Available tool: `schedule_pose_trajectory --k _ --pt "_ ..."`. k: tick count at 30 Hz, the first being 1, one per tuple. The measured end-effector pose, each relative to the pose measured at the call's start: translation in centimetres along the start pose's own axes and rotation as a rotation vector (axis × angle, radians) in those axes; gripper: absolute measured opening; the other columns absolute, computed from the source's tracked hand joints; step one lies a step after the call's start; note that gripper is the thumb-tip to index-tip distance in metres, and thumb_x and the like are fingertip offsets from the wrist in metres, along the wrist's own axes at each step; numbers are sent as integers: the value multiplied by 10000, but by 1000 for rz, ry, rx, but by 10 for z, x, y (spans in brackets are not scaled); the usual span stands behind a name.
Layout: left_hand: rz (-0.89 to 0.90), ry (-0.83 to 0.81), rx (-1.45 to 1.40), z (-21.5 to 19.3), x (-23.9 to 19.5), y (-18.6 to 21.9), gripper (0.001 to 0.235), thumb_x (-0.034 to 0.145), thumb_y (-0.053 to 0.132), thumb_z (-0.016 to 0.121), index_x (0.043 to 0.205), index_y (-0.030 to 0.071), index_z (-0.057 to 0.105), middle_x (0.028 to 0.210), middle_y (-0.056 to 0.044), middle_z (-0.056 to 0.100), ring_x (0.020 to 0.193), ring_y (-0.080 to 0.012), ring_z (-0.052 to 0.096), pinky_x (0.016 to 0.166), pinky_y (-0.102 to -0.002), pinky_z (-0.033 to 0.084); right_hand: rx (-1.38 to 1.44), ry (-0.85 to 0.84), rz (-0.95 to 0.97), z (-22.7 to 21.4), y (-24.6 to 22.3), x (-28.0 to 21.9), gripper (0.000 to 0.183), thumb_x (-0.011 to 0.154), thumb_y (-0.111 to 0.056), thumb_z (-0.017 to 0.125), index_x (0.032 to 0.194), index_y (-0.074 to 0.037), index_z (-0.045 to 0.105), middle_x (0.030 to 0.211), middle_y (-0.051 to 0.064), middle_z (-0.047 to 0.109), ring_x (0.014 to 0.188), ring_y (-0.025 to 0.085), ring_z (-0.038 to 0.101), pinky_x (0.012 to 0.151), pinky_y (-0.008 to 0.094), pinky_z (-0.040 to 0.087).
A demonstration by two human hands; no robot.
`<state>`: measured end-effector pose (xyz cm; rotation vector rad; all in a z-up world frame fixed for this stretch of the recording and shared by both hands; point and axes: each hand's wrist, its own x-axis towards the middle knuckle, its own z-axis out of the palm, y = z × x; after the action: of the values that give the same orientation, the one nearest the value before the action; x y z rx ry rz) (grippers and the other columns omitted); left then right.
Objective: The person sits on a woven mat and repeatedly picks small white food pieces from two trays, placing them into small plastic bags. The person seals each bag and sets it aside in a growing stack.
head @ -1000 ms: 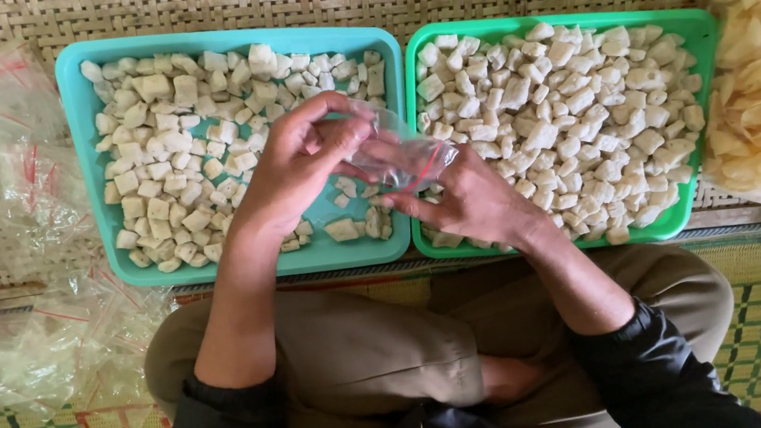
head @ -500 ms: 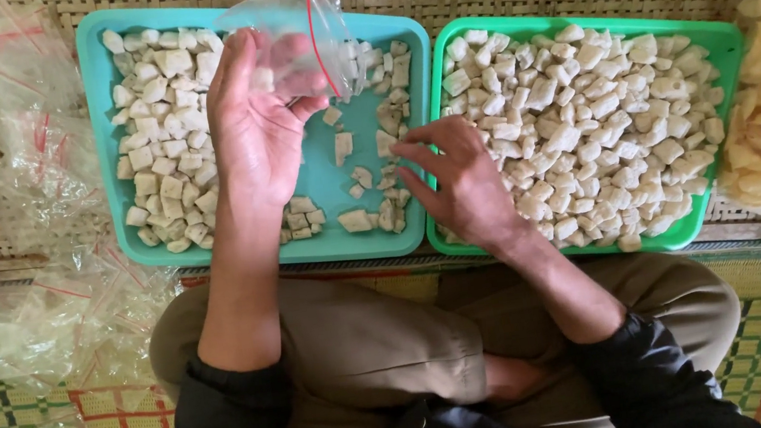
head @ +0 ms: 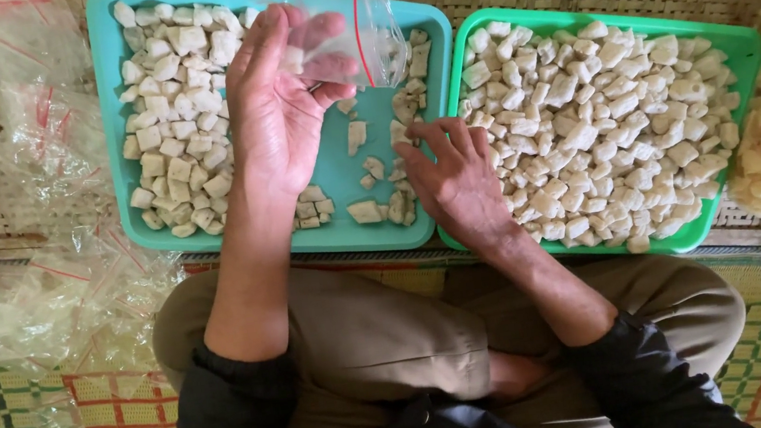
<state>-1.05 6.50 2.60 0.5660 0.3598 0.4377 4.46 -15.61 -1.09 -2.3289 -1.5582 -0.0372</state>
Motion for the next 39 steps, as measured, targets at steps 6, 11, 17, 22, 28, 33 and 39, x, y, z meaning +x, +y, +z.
schedule_pose_trajectory --k 6,11,17,22,28,33,39 --pt "-39 -16 -12 0 1 -2 155 1017 185 682 1070 41 657 1083 -191 758 771 -308 755 610 -379 636 141 -70 -149 20 -13 -1 352 791 92 766 1102 -36 661 1113 152 633 1037 334 534 765 462 432" --pt "-40 15 30 2 1 0 165 999 219 693 1049 67 651 1076 -174 757 768 -296 747 604 -369 621 292 -195 -132 18 -21 -7 142 922 -119 760 1028 -65 682 1083 124 647 1064 311 568 846 472 460" --pt "-45 36 65 2 1 0 184 981 241 706 1044 78 651 1076 -170 753 777 -288 742 605 -366 613 106 -136 -194 37 -24 -15 184 875 -86 764 1014 -93 643 992 98 637 940 281 559 771 416 440" --pt "-31 20 46 0 1 0 170 997 224 695 1060 71 654 1086 -178 750 788 -293 743 609 -368 621 73 0 -194 21 -20 -4 152 916 33 708 946 -85 616 928 80 638 879 258 532 717 382 399" --pt "-40 50 33 1 0 1 217 981 242 706 1081 57 649 1090 -186 752 779 -294 749 607 -370 628 160 -141 -84 19 -15 -9 290 844 -96 807 1118 -105 713 1088 83 669 1072 308 556 775 455 440" --pt "-38 23 24 0 1 0 209 1002 227 684 1112 56 636 1089 -187 754 779 -303 750 614 -379 629 261 -104 -166 15 -25 -2 229 912 -134 787 1104 -94 670 1080 95 664 1034 285 575 813 423 446" --pt "-45 25 54 3 1 1 197 993 235 685 1090 72 633 1098 -182 754 778 -301 749 620 -378 626 244 -27 -145 45 -53 12 223 939 -104 720 1156 -74 676 1101 122 637 1014 327 568 747 463 444"
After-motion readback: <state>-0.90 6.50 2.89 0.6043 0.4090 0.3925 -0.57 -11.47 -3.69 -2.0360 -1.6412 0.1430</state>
